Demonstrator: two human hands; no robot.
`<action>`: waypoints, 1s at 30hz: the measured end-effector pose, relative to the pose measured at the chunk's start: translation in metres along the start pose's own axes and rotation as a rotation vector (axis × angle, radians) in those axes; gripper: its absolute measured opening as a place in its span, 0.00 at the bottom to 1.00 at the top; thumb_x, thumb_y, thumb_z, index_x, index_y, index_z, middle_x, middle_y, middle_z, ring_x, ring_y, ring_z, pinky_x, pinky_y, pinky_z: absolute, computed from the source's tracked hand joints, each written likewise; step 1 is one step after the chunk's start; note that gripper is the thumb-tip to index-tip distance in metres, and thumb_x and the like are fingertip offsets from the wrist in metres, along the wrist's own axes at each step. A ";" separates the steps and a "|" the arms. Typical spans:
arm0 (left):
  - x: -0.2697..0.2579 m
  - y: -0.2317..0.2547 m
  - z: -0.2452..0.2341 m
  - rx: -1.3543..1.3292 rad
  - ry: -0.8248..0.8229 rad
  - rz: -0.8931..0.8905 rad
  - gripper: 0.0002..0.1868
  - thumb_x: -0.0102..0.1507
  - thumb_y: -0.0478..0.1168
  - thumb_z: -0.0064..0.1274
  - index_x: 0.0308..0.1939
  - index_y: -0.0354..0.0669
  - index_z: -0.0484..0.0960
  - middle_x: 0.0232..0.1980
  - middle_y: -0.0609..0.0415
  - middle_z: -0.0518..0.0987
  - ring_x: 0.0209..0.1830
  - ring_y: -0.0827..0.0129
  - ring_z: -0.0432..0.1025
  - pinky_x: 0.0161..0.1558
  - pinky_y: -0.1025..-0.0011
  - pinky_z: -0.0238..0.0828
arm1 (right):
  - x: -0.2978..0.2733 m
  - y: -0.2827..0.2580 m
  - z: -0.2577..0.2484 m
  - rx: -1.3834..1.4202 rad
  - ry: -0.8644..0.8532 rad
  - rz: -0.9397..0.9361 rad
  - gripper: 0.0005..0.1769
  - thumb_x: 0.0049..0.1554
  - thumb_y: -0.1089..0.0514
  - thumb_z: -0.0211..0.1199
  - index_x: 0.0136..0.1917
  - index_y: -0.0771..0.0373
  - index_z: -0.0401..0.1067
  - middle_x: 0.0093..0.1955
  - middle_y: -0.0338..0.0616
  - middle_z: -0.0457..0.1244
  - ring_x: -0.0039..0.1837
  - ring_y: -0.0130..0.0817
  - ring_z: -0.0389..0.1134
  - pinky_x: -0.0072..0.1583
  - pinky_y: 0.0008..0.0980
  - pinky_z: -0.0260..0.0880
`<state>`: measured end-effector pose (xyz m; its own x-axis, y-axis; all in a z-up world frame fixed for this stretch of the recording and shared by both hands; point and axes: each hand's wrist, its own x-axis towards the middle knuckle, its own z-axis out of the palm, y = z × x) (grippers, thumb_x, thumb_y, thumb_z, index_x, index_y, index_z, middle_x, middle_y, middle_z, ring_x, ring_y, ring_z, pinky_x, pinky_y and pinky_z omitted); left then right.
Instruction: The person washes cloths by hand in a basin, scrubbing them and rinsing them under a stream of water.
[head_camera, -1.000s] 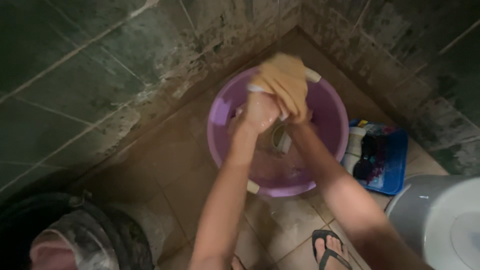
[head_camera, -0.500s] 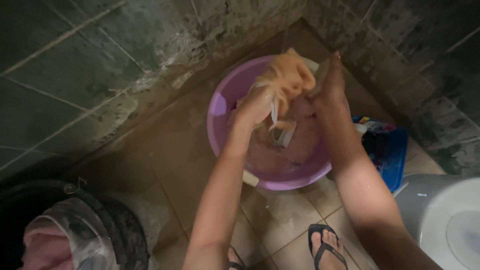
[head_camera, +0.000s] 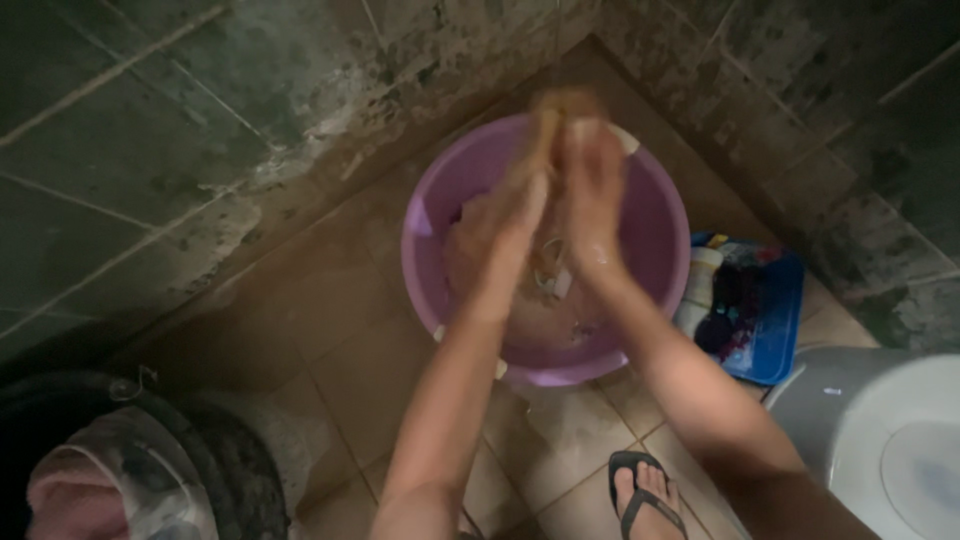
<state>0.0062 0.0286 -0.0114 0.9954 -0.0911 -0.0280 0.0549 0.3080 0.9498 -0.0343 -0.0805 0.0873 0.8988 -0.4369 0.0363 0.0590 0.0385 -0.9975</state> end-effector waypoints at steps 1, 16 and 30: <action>-0.005 -0.006 0.004 0.064 -0.035 -0.008 0.16 0.68 0.38 0.41 0.60 0.42 0.66 0.59 0.54 0.71 0.60 0.65 0.66 0.61 0.68 0.64 | 0.000 0.005 0.006 -0.150 -0.020 -0.126 0.40 0.68 0.33 0.47 0.81 0.60 0.53 0.79 0.58 0.53 0.78 0.50 0.55 0.74 0.50 0.59; -0.035 -0.037 0.017 0.222 -0.031 0.006 0.14 0.68 0.37 0.41 0.57 0.41 0.67 0.55 0.54 0.72 0.56 0.65 0.67 0.57 0.67 0.65 | 0.011 0.033 0.017 0.101 -0.204 -0.073 0.28 0.71 0.44 0.48 0.73 0.66 0.65 0.67 0.53 0.63 0.65 0.46 0.65 0.66 0.41 0.68; -0.033 -0.019 -0.018 0.353 -0.018 0.061 0.11 0.67 0.36 0.40 0.54 0.40 0.68 0.52 0.54 0.72 0.52 0.65 0.67 0.54 0.67 0.66 | -0.051 0.037 0.019 -0.078 -0.219 -0.100 0.29 0.74 0.43 0.44 0.78 0.63 0.59 0.77 0.54 0.56 0.78 0.51 0.56 0.75 0.46 0.55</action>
<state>-0.0260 0.0432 -0.0343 0.9944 -0.0999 0.0342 -0.0376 -0.0324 0.9988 -0.0700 -0.0400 0.0494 0.9633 -0.2296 0.1392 0.1266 -0.0687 -0.9896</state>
